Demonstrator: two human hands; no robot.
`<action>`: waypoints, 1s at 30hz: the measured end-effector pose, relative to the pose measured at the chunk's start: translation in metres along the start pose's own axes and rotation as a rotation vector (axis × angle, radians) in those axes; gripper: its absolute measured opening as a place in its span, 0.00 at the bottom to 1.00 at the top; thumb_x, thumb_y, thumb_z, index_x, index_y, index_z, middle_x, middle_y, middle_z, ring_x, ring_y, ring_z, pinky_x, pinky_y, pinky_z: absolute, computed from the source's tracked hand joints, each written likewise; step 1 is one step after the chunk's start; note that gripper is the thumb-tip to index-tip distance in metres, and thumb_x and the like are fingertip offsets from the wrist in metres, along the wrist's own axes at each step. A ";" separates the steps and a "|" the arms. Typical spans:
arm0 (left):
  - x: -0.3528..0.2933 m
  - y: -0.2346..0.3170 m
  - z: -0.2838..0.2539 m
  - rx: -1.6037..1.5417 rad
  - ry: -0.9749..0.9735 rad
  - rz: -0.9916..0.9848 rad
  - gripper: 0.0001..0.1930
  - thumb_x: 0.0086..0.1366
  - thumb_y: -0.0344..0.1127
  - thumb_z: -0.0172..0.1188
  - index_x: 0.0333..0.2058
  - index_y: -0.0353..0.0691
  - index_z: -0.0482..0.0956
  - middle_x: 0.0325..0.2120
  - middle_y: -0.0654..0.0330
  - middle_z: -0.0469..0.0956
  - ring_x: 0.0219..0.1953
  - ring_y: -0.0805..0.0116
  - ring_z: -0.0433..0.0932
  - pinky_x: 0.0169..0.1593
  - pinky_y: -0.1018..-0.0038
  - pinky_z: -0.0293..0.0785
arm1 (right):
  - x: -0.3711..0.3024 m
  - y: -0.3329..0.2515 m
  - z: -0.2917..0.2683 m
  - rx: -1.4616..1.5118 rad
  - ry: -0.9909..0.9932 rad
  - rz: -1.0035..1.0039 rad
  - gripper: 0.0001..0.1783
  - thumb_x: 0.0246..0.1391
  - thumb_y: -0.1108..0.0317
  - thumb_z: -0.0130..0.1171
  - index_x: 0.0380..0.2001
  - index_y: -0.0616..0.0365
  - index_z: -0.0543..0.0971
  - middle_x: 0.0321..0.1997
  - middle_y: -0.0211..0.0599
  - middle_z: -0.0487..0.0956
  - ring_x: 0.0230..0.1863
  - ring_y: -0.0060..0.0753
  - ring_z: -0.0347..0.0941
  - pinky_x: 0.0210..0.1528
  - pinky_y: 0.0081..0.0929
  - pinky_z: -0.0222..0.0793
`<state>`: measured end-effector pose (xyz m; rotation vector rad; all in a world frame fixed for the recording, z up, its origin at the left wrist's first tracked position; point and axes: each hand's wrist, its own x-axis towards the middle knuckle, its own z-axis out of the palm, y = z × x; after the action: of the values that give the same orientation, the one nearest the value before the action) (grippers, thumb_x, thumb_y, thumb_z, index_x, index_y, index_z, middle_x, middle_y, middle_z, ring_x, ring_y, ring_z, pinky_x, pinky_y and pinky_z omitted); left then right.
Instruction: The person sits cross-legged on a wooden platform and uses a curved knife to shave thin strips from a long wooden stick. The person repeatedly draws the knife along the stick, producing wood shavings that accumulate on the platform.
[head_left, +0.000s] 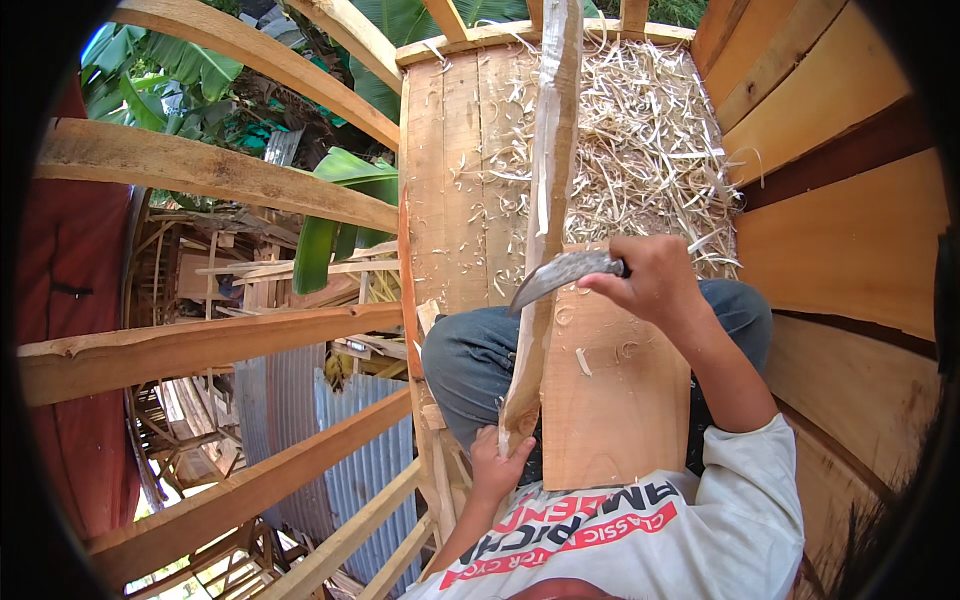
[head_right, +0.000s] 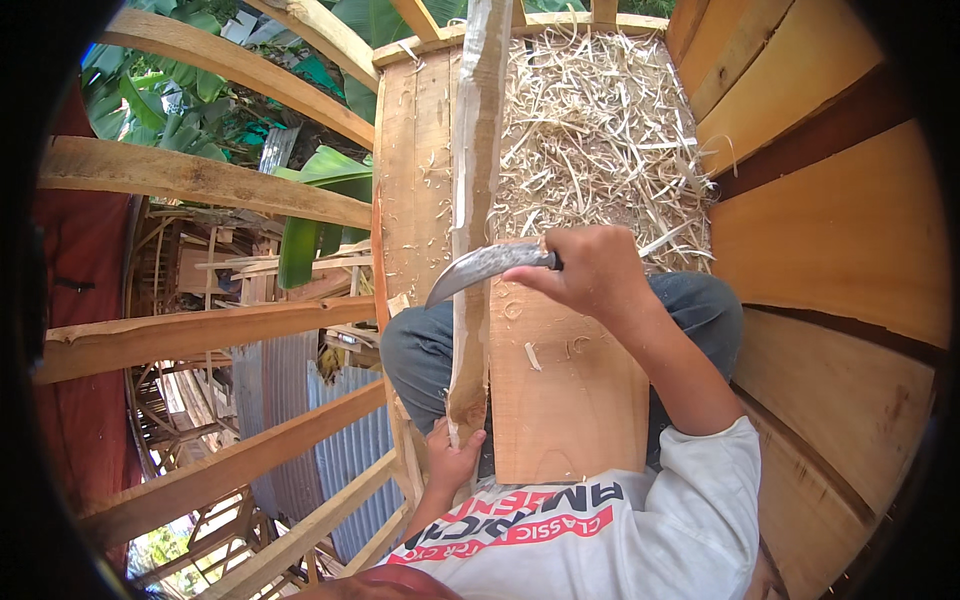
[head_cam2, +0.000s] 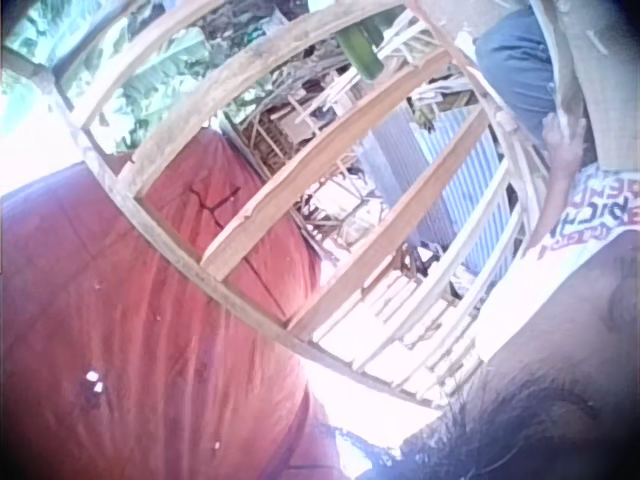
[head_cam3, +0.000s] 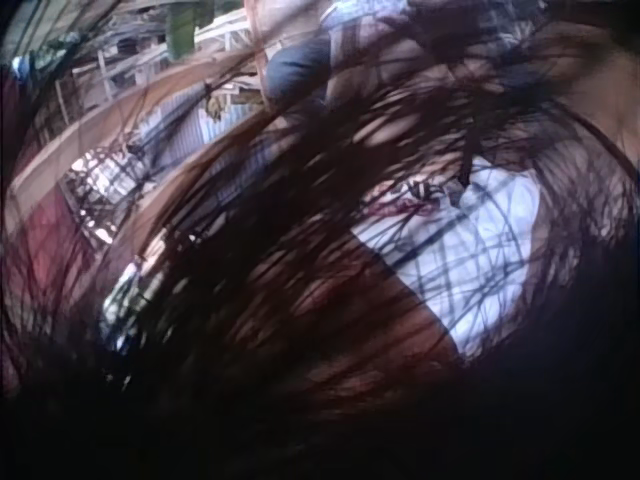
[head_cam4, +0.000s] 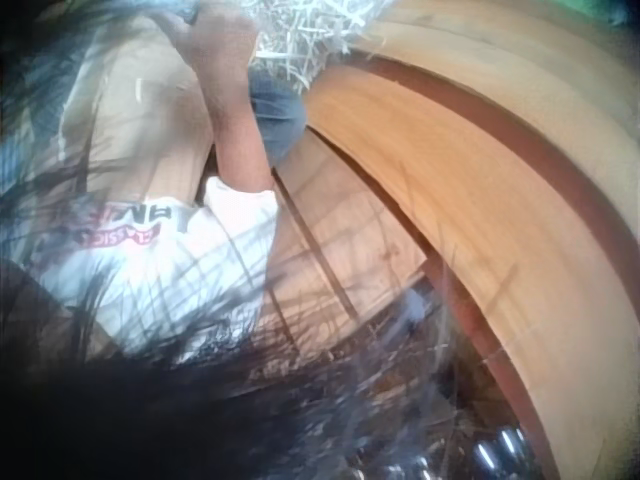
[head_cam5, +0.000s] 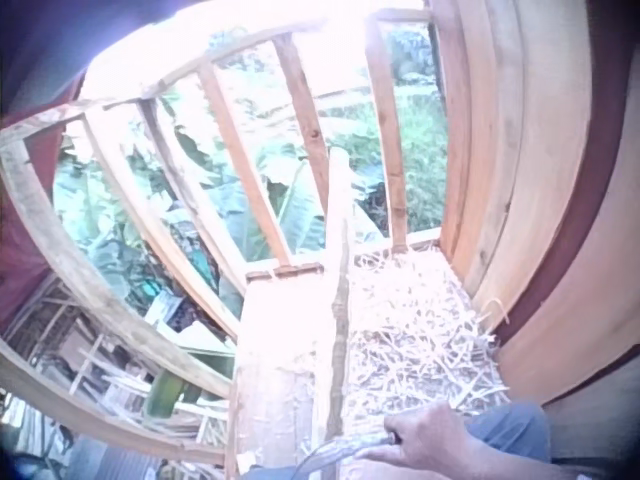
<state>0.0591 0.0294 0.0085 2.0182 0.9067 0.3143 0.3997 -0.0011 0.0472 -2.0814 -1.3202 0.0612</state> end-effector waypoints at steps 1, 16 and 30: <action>0.000 0.000 0.000 -0.012 -0.011 -0.014 0.14 0.54 0.39 0.67 0.35 0.35 0.80 0.26 0.51 0.78 0.30 0.51 0.74 0.36 0.64 0.66 | -0.001 -0.001 0.005 -0.025 -0.001 -0.004 0.37 0.41 0.28 0.58 0.11 0.55 0.74 0.07 0.36 0.68 0.11 0.39 0.69 0.17 0.32 0.65; 0.004 0.010 -0.001 0.031 0.030 0.032 0.13 0.57 0.39 0.66 0.34 0.35 0.80 0.24 0.51 0.77 0.28 0.50 0.73 0.36 0.64 0.66 | 0.063 0.029 0.008 -0.270 0.123 0.003 0.44 0.37 0.19 0.51 0.08 0.56 0.72 0.08 0.34 0.69 0.11 0.35 0.70 0.17 0.31 0.67; -0.001 0.007 0.000 0.058 0.026 -0.022 0.13 0.55 0.40 0.67 0.32 0.35 0.79 0.22 0.51 0.75 0.27 0.51 0.72 0.34 0.62 0.64 | 0.130 0.063 -0.006 -0.313 0.226 0.262 0.48 0.42 0.15 0.39 0.07 0.56 0.69 0.07 0.31 0.65 0.11 0.28 0.67 0.15 0.28 0.64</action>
<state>0.0615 0.0264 0.0141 2.0606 0.9634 0.3065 0.5156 0.0857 0.0563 -2.4318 -0.9643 -0.2758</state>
